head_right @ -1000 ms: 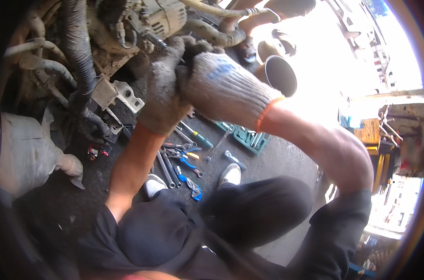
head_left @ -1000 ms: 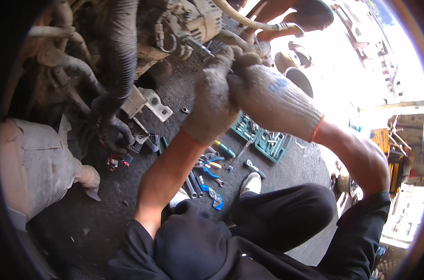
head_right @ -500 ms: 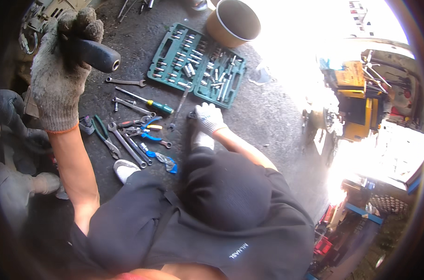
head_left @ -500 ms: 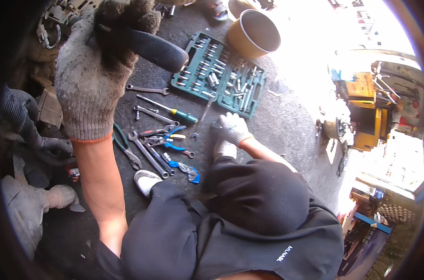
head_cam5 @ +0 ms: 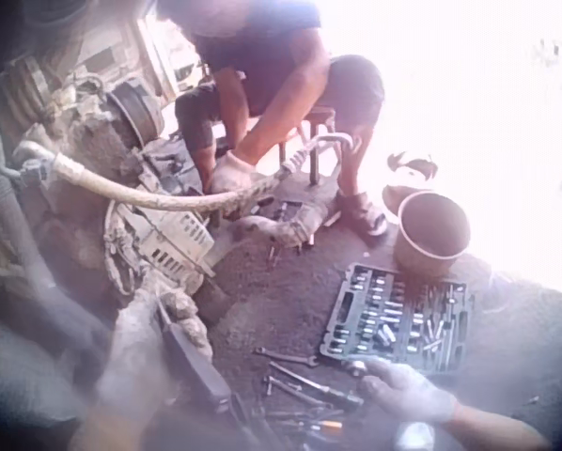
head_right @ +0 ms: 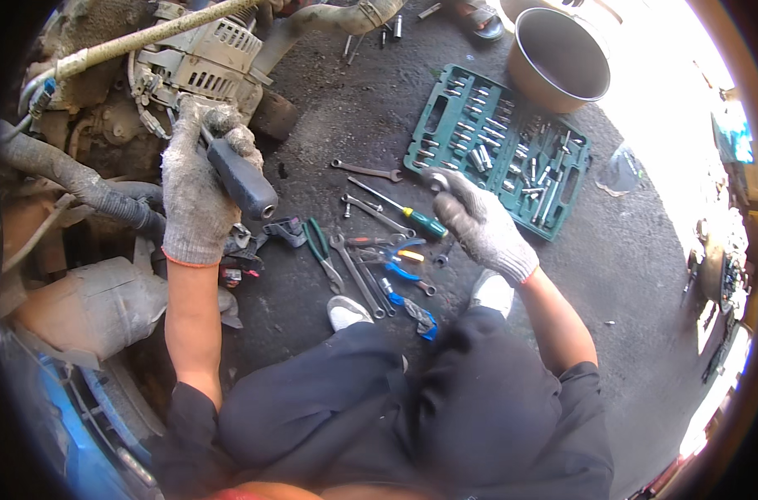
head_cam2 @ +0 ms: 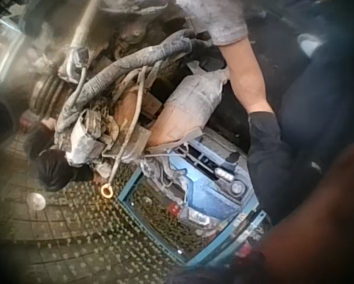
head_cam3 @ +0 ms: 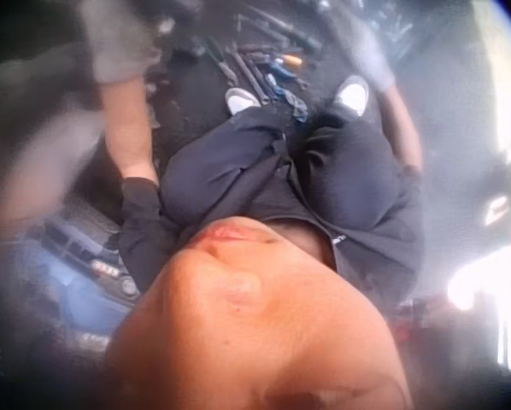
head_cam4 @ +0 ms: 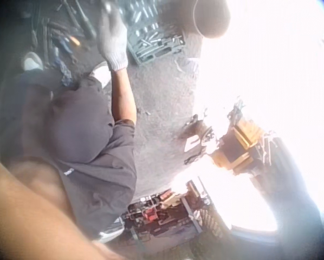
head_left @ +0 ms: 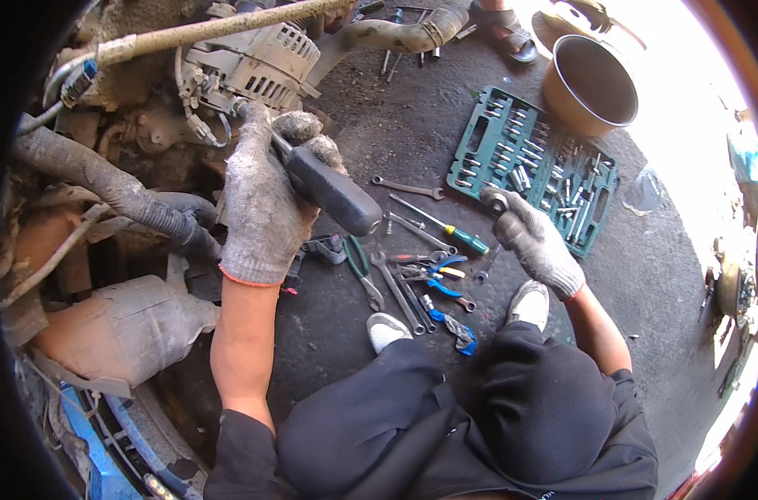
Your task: The person retrieves tools from a workbench and moves to a blue car with its hood open. They use a screwdriver and wrench to work on the engine, removing and adjusting components while another person assists nearby.
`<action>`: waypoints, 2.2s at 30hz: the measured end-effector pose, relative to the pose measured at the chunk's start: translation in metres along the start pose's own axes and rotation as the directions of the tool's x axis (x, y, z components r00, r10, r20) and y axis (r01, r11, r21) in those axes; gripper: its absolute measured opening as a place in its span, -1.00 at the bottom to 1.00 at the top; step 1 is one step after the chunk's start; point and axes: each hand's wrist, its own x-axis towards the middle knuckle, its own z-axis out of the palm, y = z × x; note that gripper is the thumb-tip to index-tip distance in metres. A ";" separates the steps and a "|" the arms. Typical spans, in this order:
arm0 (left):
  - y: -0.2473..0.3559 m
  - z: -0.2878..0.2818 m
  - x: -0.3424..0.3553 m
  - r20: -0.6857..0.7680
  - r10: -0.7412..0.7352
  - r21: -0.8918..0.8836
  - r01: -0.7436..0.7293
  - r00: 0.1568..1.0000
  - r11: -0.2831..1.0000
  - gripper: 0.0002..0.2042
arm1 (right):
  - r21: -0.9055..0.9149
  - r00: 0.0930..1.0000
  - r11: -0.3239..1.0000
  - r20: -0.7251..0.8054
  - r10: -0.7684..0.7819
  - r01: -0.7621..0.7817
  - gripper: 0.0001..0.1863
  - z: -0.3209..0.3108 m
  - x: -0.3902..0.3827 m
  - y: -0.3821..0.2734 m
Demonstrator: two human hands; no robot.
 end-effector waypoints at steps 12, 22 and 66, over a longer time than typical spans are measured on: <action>-0.014 0.008 0.009 -0.154 0.236 0.157 -0.212 0.960 0.965 -0.68 | 0.327 0.755 0.763 0.183 -0.630 0.558 -0.40 0.053 0.044 -0.097; -0.008 -0.001 0.010 0.006 0.151 0.034 -0.151 0.989 0.988 -0.63 | 0.325 0.761 0.762 0.163 -0.628 0.560 -0.53 0.057 0.047 -0.118; -0.059 0.001 -0.026 0.010 0.205 -0.098 -0.203 0.979 0.974 -0.64 | 0.054 0.945 0.944 -0.053 -0.322 0.325 -0.45 0.112 0.032 -0.170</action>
